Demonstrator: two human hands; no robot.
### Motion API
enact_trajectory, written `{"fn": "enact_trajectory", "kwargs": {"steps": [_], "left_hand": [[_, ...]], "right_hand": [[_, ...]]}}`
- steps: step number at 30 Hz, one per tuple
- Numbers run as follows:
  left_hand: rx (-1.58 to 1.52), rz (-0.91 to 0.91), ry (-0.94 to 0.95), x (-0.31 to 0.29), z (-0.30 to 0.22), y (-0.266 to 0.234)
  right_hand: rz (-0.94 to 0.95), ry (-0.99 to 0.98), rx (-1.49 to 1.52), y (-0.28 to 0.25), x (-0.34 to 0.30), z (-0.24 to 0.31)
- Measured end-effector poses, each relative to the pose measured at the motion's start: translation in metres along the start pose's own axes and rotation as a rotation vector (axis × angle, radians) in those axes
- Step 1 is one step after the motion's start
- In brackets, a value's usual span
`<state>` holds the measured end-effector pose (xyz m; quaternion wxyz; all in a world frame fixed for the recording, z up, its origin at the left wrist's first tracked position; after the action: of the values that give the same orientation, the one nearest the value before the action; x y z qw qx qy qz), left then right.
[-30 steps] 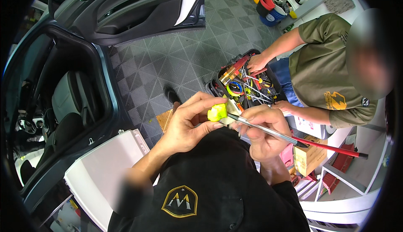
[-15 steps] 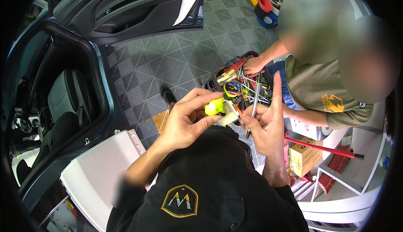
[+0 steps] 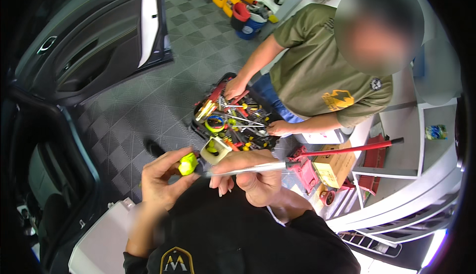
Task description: The person removes a black rubber seal from the car door frame, then uses a yellow tape roll and a metal tool to prepare and apply a small piece of tape. They later use a red plastic pry tool to adjust the door panel and trim.
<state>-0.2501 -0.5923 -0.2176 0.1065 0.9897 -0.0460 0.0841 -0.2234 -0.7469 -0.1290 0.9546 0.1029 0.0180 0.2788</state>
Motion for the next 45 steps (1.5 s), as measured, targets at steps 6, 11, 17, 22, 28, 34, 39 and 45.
{"fn": "enact_trajectory", "kwargs": {"steps": [6,11,17,22,28,34,39,45], "left_hand": [[0.105,0.057,0.034,-0.001,-0.021,-0.006],[0.104,0.010,0.187,-0.007,-0.036,-0.016],[0.162,-0.017,0.225,-0.012,-0.052,-0.017],[0.257,-0.007,0.268,-0.011,-0.056,-0.021],[0.337,0.006,0.308,-0.010,-0.067,-0.019],[0.352,-0.048,0.325,-0.012,-0.068,-0.020],[0.354,-0.028,0.336,-0.012,-0.071,-0.018],[0.353,-0.040,0.333,-0.012,-0.070,-0.018]], "right_hand": [[-0.014,-0.119,-0.077,0.016,0.008,0.001],[0.048,-0.117,0.051,0.030,0.021,-0.004],[0.105,-0.257,-0.284,0.043,0.024,0.005],[0.037,-0.239,-0.301,0.047,0.028,0.007],[0.080,-0.204,-0.264,0.055,0.030,0.004],[0.084,-0.225,-0.295,0.058,0.030,0.009],[0.073,-0.233,-0.321,0.058,0.031,0.010],[0.139,-0.228,-0.374,0.060,0.029,0.013]]}}
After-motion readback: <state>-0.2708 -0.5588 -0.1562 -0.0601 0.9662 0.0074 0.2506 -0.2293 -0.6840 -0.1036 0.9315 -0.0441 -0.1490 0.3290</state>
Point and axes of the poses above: each hand's wrist, its own x-axis towards the middle knuckle, its own y-axis out of the palm, z = x × y, the point moved 10 cm from there along x, towards the middle knuckle, and after that the axes turned 11 degrees about y, right-handed, at the moved point
